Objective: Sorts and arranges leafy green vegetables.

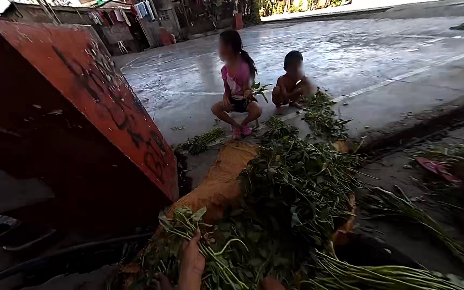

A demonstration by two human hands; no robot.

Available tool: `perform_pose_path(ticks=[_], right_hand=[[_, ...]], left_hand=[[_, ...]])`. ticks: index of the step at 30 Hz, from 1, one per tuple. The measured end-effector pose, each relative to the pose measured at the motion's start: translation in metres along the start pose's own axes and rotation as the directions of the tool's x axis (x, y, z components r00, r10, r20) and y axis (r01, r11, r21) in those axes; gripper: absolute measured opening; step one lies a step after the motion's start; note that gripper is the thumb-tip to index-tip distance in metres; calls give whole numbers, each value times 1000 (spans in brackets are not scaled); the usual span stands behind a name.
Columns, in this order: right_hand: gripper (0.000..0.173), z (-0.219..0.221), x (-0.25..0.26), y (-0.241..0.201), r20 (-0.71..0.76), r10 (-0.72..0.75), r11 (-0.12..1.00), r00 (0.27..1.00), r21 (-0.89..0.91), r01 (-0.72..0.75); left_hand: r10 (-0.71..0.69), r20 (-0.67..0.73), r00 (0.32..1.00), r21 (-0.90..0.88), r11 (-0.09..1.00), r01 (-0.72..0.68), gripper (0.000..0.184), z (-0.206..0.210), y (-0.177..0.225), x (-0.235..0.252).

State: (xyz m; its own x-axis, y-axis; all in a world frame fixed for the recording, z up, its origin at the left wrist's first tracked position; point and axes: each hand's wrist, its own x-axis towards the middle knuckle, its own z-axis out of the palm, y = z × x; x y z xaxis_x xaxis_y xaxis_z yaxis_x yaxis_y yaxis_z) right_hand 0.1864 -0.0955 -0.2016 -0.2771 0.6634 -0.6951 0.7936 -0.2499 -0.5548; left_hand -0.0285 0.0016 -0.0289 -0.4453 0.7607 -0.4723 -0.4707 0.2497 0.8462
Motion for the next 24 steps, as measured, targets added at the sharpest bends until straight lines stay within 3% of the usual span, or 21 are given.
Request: perform_pose_path(ticks=[2,5,9,12,14,16,18,21,23,24], right_hand=[[60,1,29,19,-151,182,955,972,262,-139],[49,-10,59,42,-298,363,818,883,556,-148],[46,-8,96,64,-186,440,643,878,748,-164],[49,-1,109,59,-59,345,529,937,836,-143],[53,9,121,54,60,282,533,957,820,-209],[53,12,123,45,102,311,571,945,775,-271],[50,5,111,35,15,423,621,906,723,-302],[35,-1,93,27,-323,530,683,784,710,-170],[43,0,75,18,-507,484,725,714,688,-2],[57,2,65,13,-572,450,731,686,677,84]], left_hand=[[-4,-9,1000,41,999,5,16,1,7,-3],[-16,-14,1000,129,991,17,4,3,9,-8],[-57,84,995,149,988,44,18,-4,7,-8],[-113,94,989,103,989,104,19,-8,11,-11],[-131,109,985,72,990,123,17,-15,11,-8],[-117,133,984,62,992,109,19,-21,11,-6],[-111,124,986,59,993,104,22,-22,14,-7],[-119,114,986,57,992,113,20,-16,16,-8],[-122,119,985,12,993,122,21,-8,14,-9],[-130,139,982,-10,991,133,22,-5,12,-9]])
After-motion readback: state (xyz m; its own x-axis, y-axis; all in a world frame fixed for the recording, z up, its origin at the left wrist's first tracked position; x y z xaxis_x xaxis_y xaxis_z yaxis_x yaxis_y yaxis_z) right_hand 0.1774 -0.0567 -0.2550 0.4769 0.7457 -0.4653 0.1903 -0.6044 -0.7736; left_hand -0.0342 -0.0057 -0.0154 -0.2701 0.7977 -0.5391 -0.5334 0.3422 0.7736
